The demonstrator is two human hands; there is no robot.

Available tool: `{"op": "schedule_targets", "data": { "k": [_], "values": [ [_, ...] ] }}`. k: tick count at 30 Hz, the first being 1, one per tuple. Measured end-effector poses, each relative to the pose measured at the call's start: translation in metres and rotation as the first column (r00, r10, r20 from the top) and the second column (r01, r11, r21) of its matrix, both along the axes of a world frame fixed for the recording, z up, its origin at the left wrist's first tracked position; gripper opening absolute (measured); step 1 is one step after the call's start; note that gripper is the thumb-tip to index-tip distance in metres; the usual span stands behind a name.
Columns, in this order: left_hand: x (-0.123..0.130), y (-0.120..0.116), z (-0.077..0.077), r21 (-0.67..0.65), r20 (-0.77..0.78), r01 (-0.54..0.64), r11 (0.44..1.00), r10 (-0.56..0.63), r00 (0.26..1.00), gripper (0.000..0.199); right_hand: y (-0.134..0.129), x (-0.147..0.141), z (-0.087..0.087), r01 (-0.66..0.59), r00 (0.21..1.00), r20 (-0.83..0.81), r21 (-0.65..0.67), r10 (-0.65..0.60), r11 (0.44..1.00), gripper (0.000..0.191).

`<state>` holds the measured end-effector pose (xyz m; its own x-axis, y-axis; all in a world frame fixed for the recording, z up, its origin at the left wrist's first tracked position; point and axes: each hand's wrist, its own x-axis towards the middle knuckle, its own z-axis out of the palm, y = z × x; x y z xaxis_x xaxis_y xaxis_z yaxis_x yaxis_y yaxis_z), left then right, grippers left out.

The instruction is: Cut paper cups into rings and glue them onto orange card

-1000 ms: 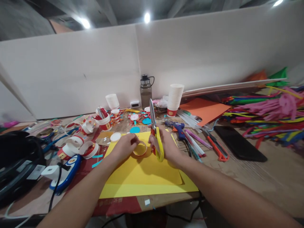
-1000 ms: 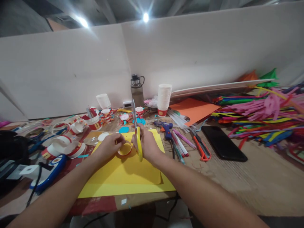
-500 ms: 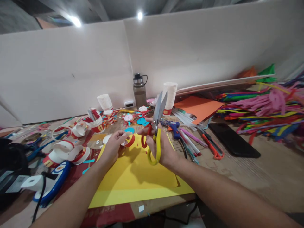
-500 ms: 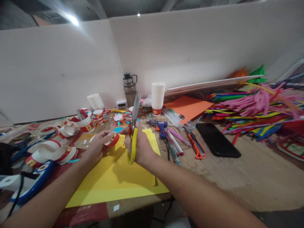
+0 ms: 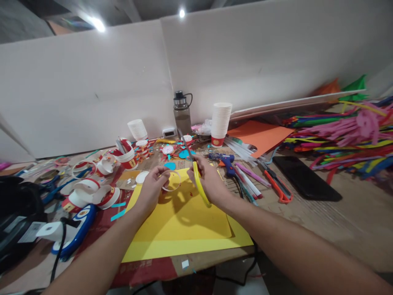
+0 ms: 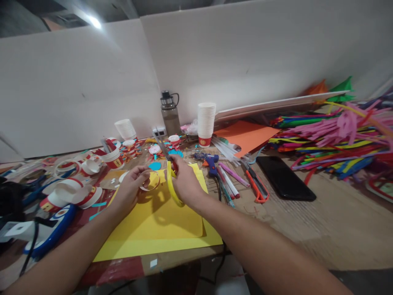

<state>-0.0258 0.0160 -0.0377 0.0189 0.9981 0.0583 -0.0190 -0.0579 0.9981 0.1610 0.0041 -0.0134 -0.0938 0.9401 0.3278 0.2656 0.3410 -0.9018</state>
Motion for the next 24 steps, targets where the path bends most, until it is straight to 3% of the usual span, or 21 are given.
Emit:
{"op": "schedule_targets", "data": {
  "k": [6, 13, 16, 20, 24],
  "values": [
    [0.006, -0.005, 0.0, 0.013, -0.062, 0.032, 0.999, -0.031, 0.998, 0.025, -0.007, -0.003, 0.01, 0.001, 0.992, 0.123, -0.072, 0.008, 0.997, 0.044],
    [0.01, -0.013, 0.002, 0.004, -0.078, 0.088, 0.996, -0.088, 0.993, 0.026, -0.007, -0.002, 0.005, -0.016, 0.983, 0.181, -0.089, 0.032, 0.996, 0.045],
    [0.011, -0.015, 0.004, 0.029, -0.008, 0.128, 0.991, -0.128, 0.992, 0.029, -0.007, -0.001, 0.006, -0.014, 0.982, 0.185, -0.1, 0.032, 0.995, 0.048],
    [0.013, -0.018, 0.007, 0.076, 0.217, 0.213, 0.974, -0.224, 0.95, 0.035, -0.008, -0.002, 0.008, -0.024, 0.992, 0.118, -0.115, 0.038, 0.993, 0.051],
    [0.014, -0.02, 0.009, 0.023, 0.306, 0.179, 0.984, -0.177, 0.935, 0.033, -0.006, -0.004, 0.004, -0.057, 0.998, 0.003, -0.11, 0.058, 0.992, 0.045]
  ]
}}
